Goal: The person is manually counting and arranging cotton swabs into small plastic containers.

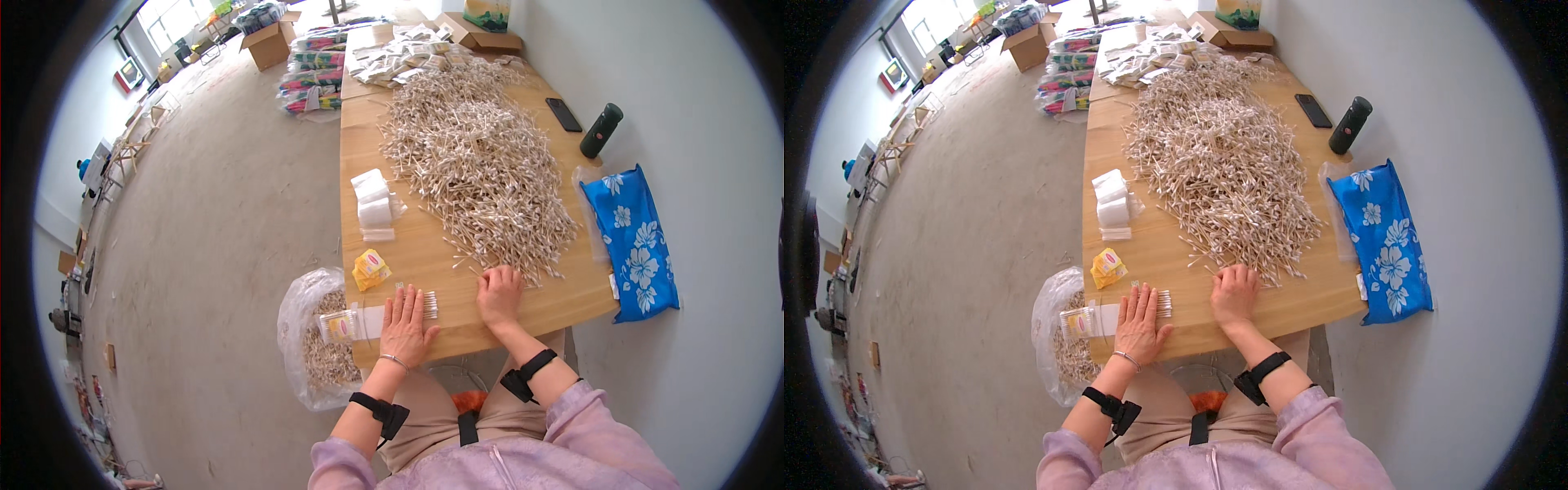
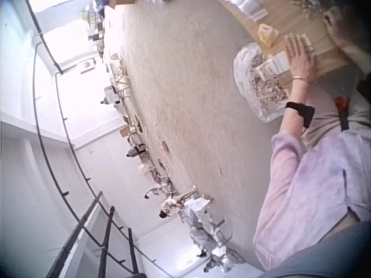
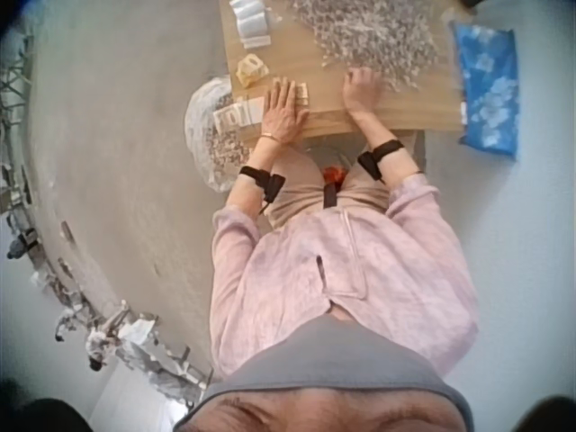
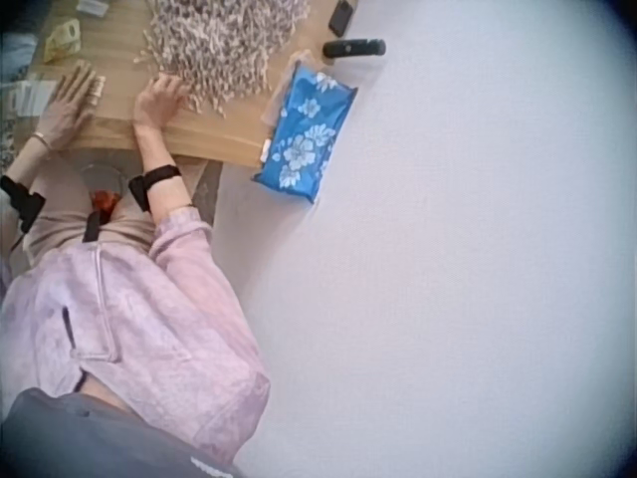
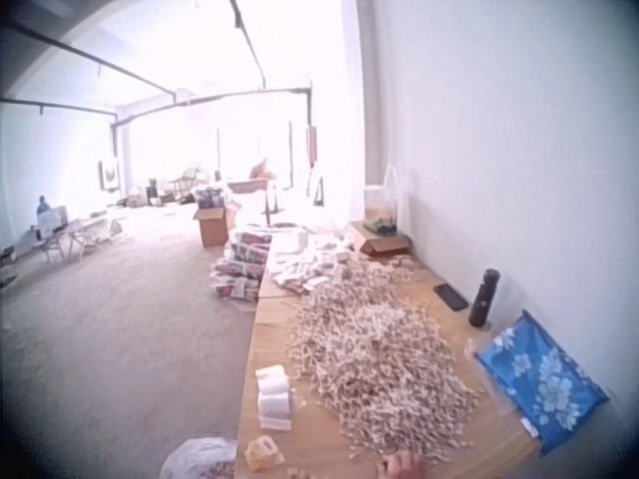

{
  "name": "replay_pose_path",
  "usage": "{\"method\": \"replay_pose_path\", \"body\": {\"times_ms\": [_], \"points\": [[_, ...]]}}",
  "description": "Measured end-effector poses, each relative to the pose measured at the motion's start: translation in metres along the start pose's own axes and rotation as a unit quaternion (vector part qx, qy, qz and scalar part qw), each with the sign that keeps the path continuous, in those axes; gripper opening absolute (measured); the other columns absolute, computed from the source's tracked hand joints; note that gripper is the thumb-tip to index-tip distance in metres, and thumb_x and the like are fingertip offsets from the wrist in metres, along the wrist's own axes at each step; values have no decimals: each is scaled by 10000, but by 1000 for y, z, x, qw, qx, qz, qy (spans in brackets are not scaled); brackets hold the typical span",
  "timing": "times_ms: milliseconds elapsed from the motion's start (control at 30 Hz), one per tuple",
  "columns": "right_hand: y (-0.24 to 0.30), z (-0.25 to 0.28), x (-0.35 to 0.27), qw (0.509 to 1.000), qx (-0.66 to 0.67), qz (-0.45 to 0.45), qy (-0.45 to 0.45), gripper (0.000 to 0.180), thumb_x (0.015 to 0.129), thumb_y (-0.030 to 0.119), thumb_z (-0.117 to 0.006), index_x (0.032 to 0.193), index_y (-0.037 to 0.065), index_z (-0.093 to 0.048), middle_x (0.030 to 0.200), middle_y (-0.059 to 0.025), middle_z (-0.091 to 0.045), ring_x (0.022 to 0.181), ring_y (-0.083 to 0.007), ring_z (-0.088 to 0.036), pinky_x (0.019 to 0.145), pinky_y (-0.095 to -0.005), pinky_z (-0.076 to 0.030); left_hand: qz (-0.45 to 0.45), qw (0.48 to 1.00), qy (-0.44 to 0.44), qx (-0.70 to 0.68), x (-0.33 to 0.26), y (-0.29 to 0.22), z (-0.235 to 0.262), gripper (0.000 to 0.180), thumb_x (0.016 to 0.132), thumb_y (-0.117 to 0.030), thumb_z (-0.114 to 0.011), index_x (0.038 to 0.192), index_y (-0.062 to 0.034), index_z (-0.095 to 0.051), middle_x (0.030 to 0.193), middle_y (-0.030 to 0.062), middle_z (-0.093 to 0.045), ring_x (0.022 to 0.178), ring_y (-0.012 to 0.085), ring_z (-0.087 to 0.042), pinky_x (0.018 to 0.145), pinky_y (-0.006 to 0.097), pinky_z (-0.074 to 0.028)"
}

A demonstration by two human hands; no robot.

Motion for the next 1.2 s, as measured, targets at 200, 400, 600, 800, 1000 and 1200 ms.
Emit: {"method": "replay_pose_path", "body": {"times_ms": [200, 400, 600, 800, 1000, 1200], "points": [[34, -23, 5, 998, 19, 39, 52, 104, 780, 184, -667, 830, 121, -601, 943, -43, -528, 966, -259, -482, 834, -409, -382, 11, 999, 31, 31, -3, -4, -1, 780, 884, -468, -521, 1468, -40, -231, 1539, 167, -185, 1439, 321, -112, 1161, 471, -61], [89, -51, 0, 978, 93, 114, 150, 67, 796, 176, -636, 847, 133, -634, 943, -28, -541, 982, -241, -487, 836, -404, -392, 85, 943, -181, -267, 2, 31, 24, 572, 904, -165, -545, 1408, 2, -331, 1471, 209, -315, 1383, 354, -268, 1134, 427, -221], [94, -53, -18, 960, 173, 122, 185, 177, 810, 190, -621, 965, 107, -645, 1073, -48, -558, 1077, -255, -474, 905, -413, -384, 172, 755, -251, -580, 1, 75, -6, 414, 975, -76, -411, 1378, 20, -395, 1409, 163, -427, 1312, 258, -402, 1098, 353, -317], [113, -51, -68, 932, 45, 241, 265, 779, 857, 403, -580, 1418, -40, -272, 1492, -211, -243, 1408, -344, -180, 1150, -459, -131, 205, 647, -248, -691, 2, 71, -16, 389, 1012, -125, -373, 1374, 16, -404, 1411, 136, -429, 1315, 216, -399, 1119, 339, -299], [115, -57, -76, 913, 25, 272, 304, 905, 855, 538, -536, 1446, -54, -192, 1527, -227, -144, 1441, -346, -64, 1164, -463, -37, 188, 623, -226, -725, 0, 66, -18, 418, 1021, -175, -372, 1384, 31, -371, 1436, 132, -397, 1349, 219, -355, 1131, 335, -278], [112, -49, -72, 919, 29, 272, 283, 917, 856, 573, -509, 1448, -51, -193, 1534, -220, -134, 1444, -333, -64, 1165, -466, -33, 197, 611, -243, -727, -2, 66, -13, 449, 1029, -230, -350, 1394, 31, -354, 1449, 129, -380, 1358, 212, -338, 1138, 338, -255]]}}
Point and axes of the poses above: each hand's wrist, its own x-axis towards the middle knuckle, its own z-axis out of the back of the hand, y = z × x, the point moved 9 cm from there along x, towards the middle knuckle
